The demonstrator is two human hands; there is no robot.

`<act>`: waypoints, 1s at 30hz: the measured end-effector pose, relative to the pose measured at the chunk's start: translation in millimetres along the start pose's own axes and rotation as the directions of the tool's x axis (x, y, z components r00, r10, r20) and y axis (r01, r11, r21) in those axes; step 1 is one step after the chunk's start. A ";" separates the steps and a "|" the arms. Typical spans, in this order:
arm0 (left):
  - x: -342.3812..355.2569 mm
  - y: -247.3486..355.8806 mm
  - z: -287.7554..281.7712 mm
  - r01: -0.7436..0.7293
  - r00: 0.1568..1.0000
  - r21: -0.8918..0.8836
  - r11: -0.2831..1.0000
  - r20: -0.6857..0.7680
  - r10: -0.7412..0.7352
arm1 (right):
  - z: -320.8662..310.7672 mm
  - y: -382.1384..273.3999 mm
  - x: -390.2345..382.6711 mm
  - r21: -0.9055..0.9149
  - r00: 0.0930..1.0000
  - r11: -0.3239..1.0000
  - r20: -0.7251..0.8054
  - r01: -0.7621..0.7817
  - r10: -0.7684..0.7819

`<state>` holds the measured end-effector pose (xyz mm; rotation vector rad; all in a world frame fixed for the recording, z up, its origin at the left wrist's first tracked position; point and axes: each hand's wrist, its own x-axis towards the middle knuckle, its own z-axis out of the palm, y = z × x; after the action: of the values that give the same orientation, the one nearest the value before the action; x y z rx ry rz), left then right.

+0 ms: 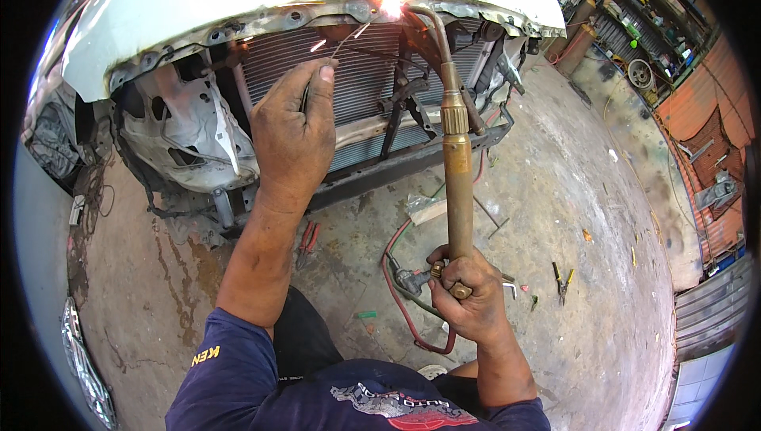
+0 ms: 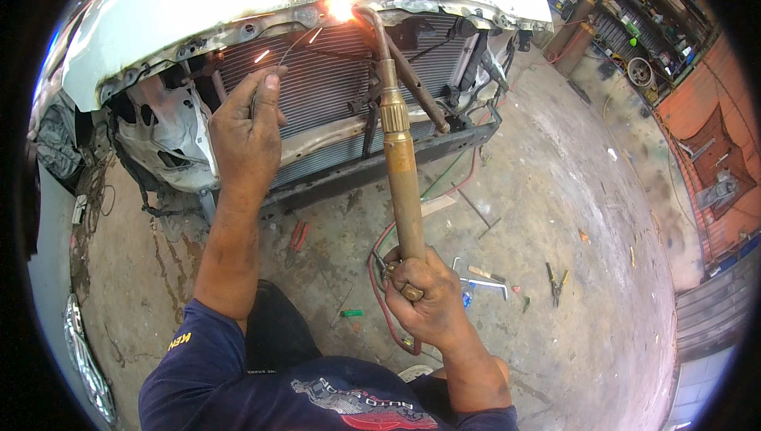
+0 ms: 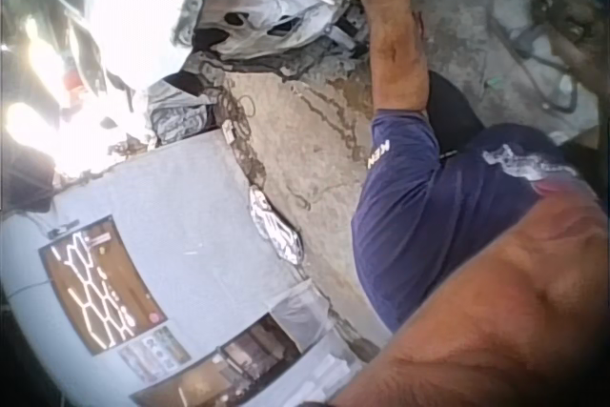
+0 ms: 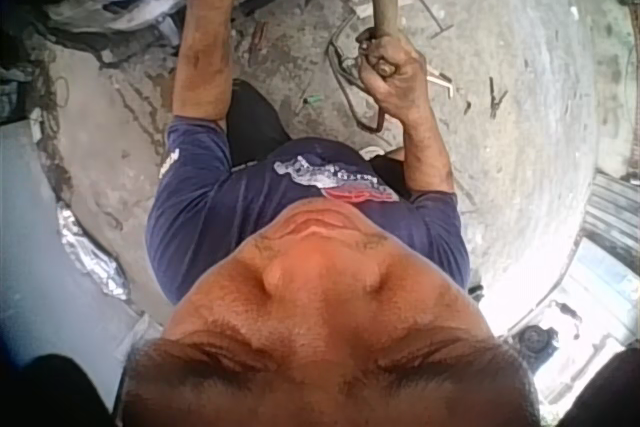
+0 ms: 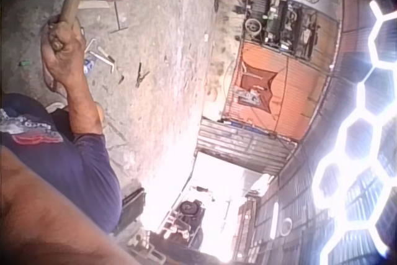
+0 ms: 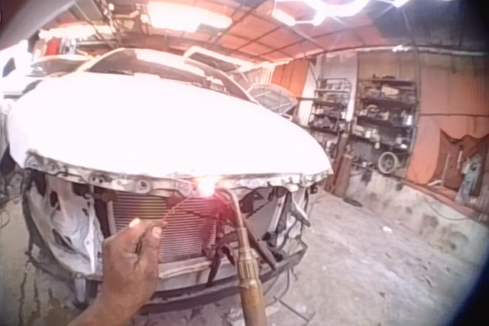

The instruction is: The person aligns a metal frame on the front of a white car, strikes it with a hammer, and uses pliers to adjust a metal part. They ignite a torch and weld a metal wire onto the frame while holding the wire by hand.

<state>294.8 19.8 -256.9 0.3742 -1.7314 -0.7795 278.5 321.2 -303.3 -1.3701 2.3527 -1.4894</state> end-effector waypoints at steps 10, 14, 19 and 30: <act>0.9 1.0 -0.6 0.015 1.000 0.011 1.000 0.016 -0.016 | 0.6 -1.2 -2.3 -0.001 1.000 1.000 0.001 -0.025 0.025; -0.5 1.0 -0.6 0.018 1.000 0.004 1.000 0.007 -0.018 | 0.6 -3.4 -0.5 -0.009 1.000 1.000 0.000 -0.005 0.005; 2.0 -2.7 0.7 -0.026 1.000 0.004 1.000 -0.007 0.026 | 1.4 -2.8 -1.0 -0.003 1.000 1.000 0.001 -0.017 0.017; 1.3 3.4 -2.2 -0.033 0.999 0.079 0.996 -0.001 0.033 | 2.3 -3.0 -2.4 -0.048 1.000 0.998 -0.003 -0.030 0.030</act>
<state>296.9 20.8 -253.4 0.3991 -1.7654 -0.6886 283.0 320.8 -303.2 -1.3373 2.4143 -1.4374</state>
